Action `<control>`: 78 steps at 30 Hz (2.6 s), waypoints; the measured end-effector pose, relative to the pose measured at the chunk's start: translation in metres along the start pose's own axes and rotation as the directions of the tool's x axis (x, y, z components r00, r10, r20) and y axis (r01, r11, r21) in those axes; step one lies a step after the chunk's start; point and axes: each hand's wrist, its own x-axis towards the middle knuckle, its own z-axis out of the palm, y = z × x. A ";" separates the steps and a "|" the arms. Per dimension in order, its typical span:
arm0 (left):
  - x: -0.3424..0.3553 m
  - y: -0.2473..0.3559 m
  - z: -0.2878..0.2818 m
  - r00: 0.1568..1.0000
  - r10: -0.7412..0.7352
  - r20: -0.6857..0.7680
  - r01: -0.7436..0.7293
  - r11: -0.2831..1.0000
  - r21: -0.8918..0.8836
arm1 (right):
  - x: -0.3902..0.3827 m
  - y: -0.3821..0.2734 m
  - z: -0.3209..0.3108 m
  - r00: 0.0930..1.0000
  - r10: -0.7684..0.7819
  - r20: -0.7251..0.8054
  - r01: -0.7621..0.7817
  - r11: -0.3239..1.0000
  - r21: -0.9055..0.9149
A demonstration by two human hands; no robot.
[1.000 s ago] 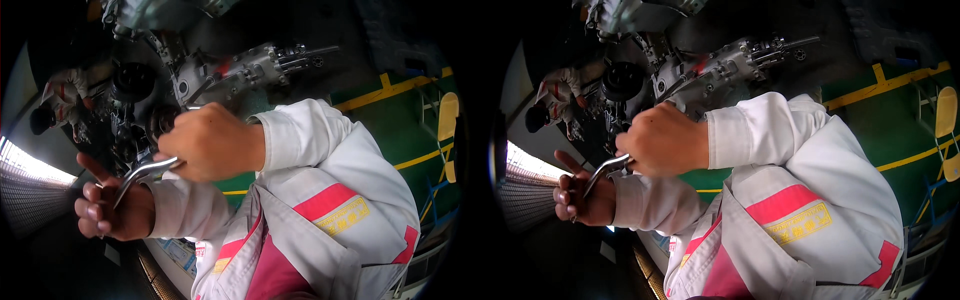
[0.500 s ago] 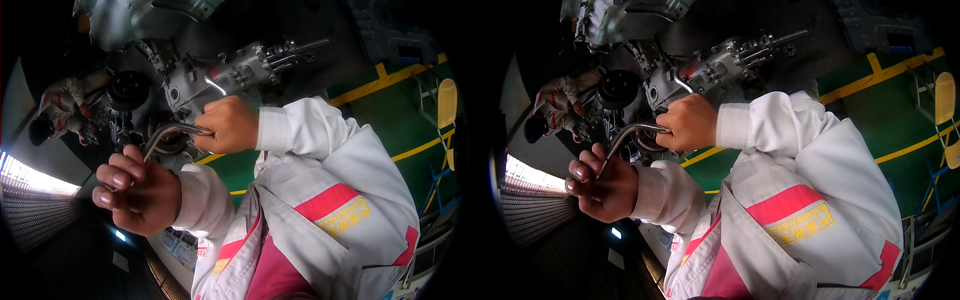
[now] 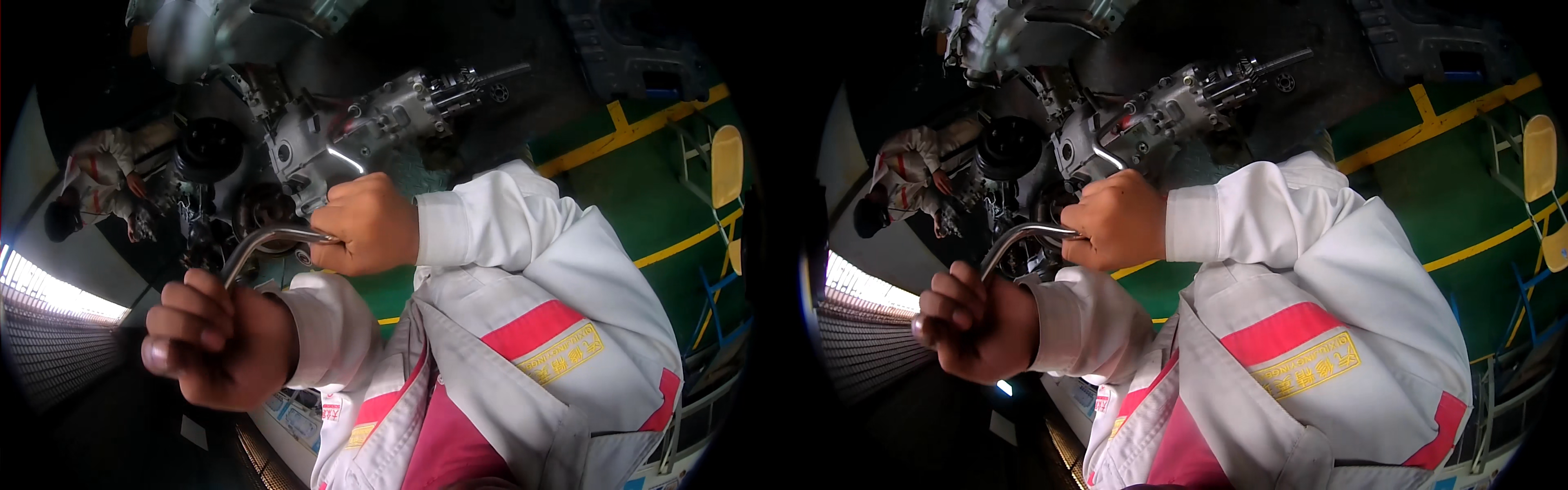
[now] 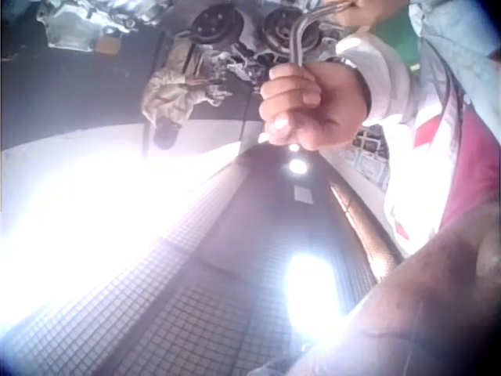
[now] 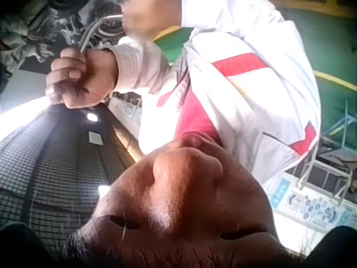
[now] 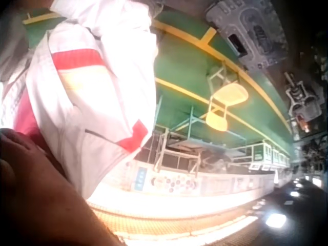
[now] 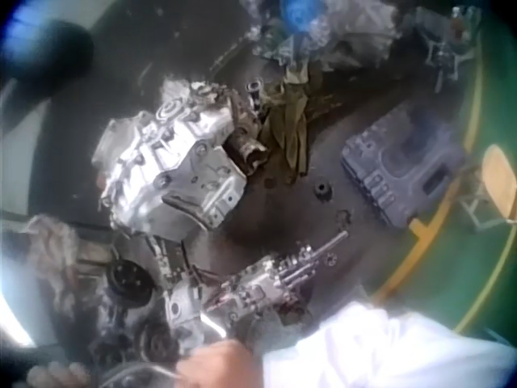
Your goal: The person uses a speed handle wrench to turn bolts on a mechanical transmission assembly on a workbench, then holds a phone.
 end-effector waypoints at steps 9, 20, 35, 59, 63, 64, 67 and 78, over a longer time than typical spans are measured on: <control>-0.002 -0.015 -0.022 0.984 -0.065 0.166 0.059 0.997 0.044 | -0.011 0.009 0.016 0.999 0.048 0.017 -0.049 0.998 0.027; -0.040 0.108 0.071 0.903 0.423 0.071 -0.340 0.807 -0.483 | 0.004 0.010 0.036 0.970 0.217 0.107 -0.233 0.957 0.172; -0.053 0.129 0.064 0.839 0.492 -0.230 -0.522 0.848 -0.091 | -0.009 0.006 0.046 0.955 0.254 0.154 -0.286 0.925 0.249; 0.025 -0.014 -0.029 0.957 -0.189 -0.221 0.288 0.723 0.628 | -0.013 0.029 0.017 0.969 -0.007 0.248 0.037 0.992 -0.117; 0.033 -0.016 -0.006 0.971 -0.236 -0.046 0.195 0.658 0.727 | -0.040 0.017 0.047 0.997 -0.059 0.048 0.066 0.984 -0.168; 0.033 -0.021 -0.009 0.968 -0.247 -0.033 0.206 0.721 0.662 | -0.043 0.018 0.044 0.997 -0.050 0.064 0.066 0.956 -0.284; 0.032 -0.027 -0.012 0.976 -0.220 0.005 0.186 0.837 0.515 | -0.065 0.032 0.010 0.983 -0.032 0.181 0.117 0.870 -0.479; 0.025 -0.051 -0.041 0.893 0.078 -0.444 -0.018 0.991 0.136 | -0.330 0.126 -0.187 -0.221 0.904 -0.366 -0.809 -0.379 -0.449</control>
